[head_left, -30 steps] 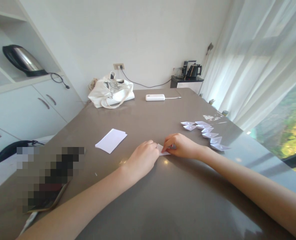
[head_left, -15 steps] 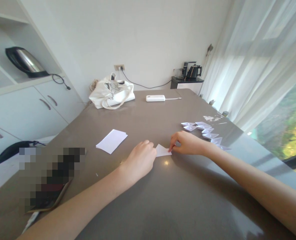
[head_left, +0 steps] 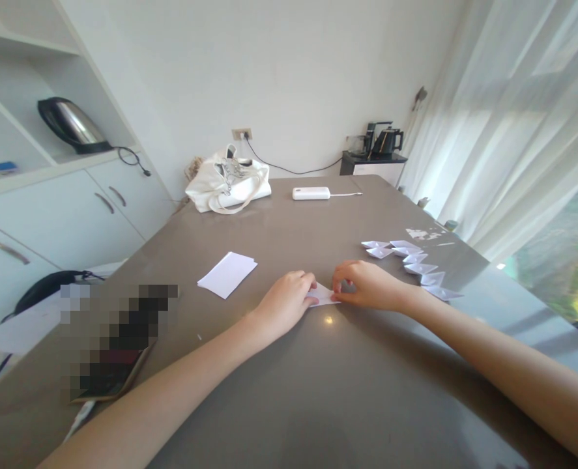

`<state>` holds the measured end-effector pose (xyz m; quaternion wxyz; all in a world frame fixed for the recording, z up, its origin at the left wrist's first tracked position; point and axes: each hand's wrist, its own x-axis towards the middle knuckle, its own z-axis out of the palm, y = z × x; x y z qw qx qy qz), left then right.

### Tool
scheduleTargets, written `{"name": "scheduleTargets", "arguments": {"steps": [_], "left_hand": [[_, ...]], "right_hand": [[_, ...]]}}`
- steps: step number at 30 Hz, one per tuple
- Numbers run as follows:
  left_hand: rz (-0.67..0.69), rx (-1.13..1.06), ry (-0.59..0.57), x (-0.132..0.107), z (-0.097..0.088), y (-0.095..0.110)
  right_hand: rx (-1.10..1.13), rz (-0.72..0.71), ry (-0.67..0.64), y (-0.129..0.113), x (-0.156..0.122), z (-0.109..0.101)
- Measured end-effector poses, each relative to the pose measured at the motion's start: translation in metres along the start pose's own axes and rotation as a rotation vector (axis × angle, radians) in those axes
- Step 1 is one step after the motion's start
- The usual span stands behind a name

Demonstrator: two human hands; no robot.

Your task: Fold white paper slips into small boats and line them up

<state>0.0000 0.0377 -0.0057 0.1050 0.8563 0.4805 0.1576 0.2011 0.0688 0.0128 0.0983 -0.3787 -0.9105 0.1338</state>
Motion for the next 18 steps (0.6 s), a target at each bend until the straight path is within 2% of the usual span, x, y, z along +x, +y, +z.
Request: {"name": "scheduleTargets", "arguments": {"steps": [5,8,11,15,18], "left_hand": [[-0.191,-0.319,0.019,0.004,0.009,-0.010],[-0.246,-0.504,0.010,0.006,0.008,-0.013],[-0.180,-0.528,0.044,0.007,0.002,-0.012],[0.049,-0.268,0.213,0.007,-0.006,-0.011],[0.136,-0.110,0.144,0.007,-0.004,-0.014]], "right_hand": [[0.151,0.048,0.010,0.005,0.003,0.009],[0.215,0.062,0.004,0.007,0.005,0.012],[0.218,0.036,0.049,0.006,0.005,0.010],[0.103,-0.097,0.257,0.005,0.004,0.008],[0.035,-0.191,0.239,0.007,0.003,0.010]]}}
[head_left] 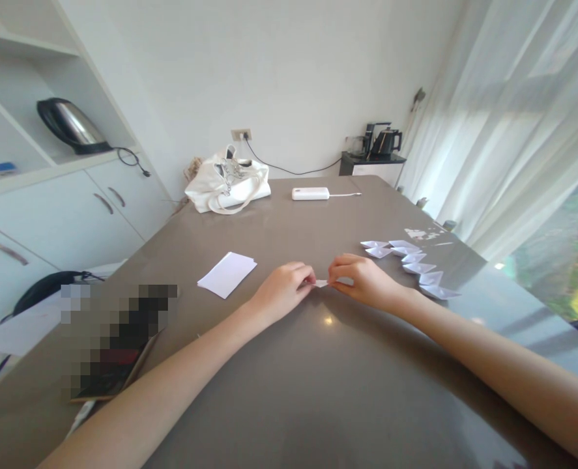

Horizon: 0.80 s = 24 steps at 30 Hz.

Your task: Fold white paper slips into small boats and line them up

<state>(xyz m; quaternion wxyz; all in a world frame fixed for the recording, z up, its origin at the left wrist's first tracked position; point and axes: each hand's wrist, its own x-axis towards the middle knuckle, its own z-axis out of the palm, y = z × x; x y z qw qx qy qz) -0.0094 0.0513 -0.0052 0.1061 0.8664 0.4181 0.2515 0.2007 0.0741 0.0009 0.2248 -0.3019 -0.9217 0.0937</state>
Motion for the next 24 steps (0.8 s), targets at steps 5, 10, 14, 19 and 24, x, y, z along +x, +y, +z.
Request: {"name": "scheduleTargets", "arguments": {"steps": [5,10,14,19,24], "left_hand": [[-0.006,0.039,-0.115,-0.001,0.005,-0.006],[-0.049,-0.003,-0.163,0.002,-0.001,-0.004],[-0.172,-0.072,-0.169,0.002,-0.003,-0.003],[-0.344,-0.159,-0.121,0.003,0.001,-0.003],[-0.363,-0.117,-0.089,0.003,0.000,-0.004]], "right_hand": [[0.014,-0.027,-0.106,-0.001,-0.001,0.004],[0.033,-0.010,-0.150,-0.004,0.000,0.006],[0.021,0.058,-0.165,-0.002,0.000,0.010],[0.121,0.231,-0.085,-0.002,0.000,0.013],[0.107,0.228,-0.058,-0.002,0.000,0.015]]}}
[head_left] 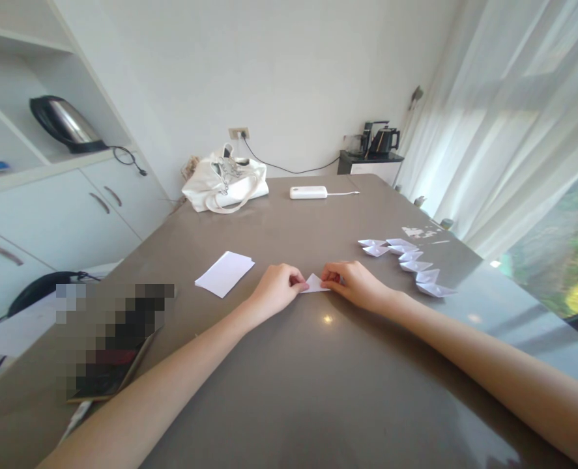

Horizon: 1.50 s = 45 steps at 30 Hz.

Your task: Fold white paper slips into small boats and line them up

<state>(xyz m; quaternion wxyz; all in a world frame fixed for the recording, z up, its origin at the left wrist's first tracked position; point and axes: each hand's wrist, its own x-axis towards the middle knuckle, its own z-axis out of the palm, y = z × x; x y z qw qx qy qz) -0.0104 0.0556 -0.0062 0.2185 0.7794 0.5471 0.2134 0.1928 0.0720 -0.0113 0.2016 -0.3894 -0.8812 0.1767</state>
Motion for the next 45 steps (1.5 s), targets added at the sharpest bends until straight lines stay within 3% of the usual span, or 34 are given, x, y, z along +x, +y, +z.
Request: {"name": "scheduleTargets", "arguments": {"steps": [13,17,23,27,32,36,42,45], "left_hand": [[-0.038,-0.079,0.018,0.0030,0.0029,-0.0062],[0.067,-0.018,0.008,0.0033,0.0032,-0.0041],[0.341,0.124,-0.045,0.0014,0.0026,0.0035],[0.376,0.175,-0.060,0.0005,0.0036,0.0010],[0.472,0.343,-0.060,0.0005,0.0078,-0.0054],[0.551,0.516,0.018,-0.0017,0.0078,-0.0054],[0.459,0.243,0.197,-0.0045,0.0038,-0.0010],[0.411,0.087,0.195,-0.0049,0.0049,-0.0007]], "right_hand": [[0.059,0.060,0.060,0.0062,0.0005,0.0076],[0.007,0.007,0.086,0.0058,0.0011,0.0060],[0.036,0.006,0.033,0.0074,0.0035,0.0056],[0.039,-0.010,0.064,0.0094,0.0026,0.0074],[0.041,-0.173,0.065,0.0081,-0.0009,0.0064],[-0.012,-0.260,0.076,0.0055,-0.0019,0.0044],[0.021,-0.214,0.213,0.0038,-0.0031,0.0048],[0.091,-0.154,0.258,0.0027,-0.0038,0.0051]]}}
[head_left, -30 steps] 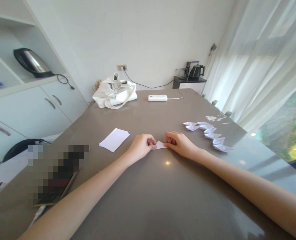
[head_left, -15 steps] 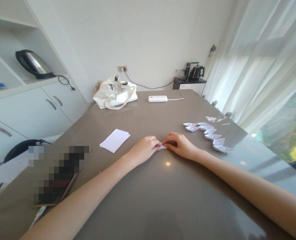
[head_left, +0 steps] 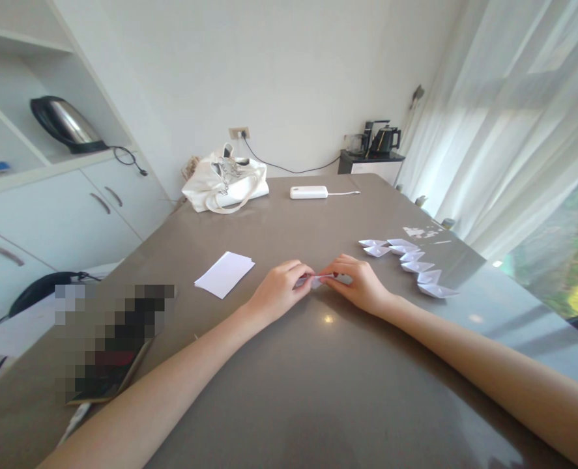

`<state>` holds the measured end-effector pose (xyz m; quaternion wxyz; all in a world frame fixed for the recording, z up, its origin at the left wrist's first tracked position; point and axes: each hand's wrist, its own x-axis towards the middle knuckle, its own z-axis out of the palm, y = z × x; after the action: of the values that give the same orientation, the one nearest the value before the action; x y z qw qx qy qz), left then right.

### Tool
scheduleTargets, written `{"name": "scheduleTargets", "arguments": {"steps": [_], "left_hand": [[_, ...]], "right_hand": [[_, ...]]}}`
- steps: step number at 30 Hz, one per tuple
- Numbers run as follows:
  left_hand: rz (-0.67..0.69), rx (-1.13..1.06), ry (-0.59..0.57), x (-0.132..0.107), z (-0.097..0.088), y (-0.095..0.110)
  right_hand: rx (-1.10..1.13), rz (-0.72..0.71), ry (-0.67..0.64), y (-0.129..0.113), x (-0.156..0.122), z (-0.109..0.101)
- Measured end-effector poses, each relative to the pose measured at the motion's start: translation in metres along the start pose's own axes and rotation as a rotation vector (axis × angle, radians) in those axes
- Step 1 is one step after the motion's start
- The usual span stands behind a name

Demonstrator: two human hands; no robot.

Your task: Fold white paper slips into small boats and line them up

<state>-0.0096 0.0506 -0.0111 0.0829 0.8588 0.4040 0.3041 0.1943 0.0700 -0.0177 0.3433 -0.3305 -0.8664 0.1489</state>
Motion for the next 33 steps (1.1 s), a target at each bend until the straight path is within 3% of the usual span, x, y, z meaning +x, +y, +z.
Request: {"name": "scheduleTargets", "arguments": {"steps": [8,16,20,24,28,33], "left_hand": [[-0.185,-0.245,0.050,0.0017,0.0066,0.0002],[-0.315,-0.419,-0.038,0.0057,0.0034,0.0076],[-0.365,-0.544,-0.088,0.0052,0.0029,0.0024],[-0.366,-0.474,-0.072,0.0045,0.0031,-0.0011],[-0.336,-0.315,-0.021,0.0062,0.0029,0.0044],[-0.372,-0.386,-0.028,0.0054,0.0012,0.0050]], "right_hand": [[0.166,0.239,0.008,-0.0057,0.0019,0.0042],[0.193,0.327,-0.004,-0.0101,0.0051,0.0016],[0.322,0.355,-0.045,-0.0080,0.0046,0.0010],[0.443,0.410,-0.069,-0.0034,0.0051,0.0031],[0.387,0.396,-0.029,-0.0038,0.0058,0.0042],[0.336,0.395,-0.003,-0.0053,0.0055,0.0027]]}}
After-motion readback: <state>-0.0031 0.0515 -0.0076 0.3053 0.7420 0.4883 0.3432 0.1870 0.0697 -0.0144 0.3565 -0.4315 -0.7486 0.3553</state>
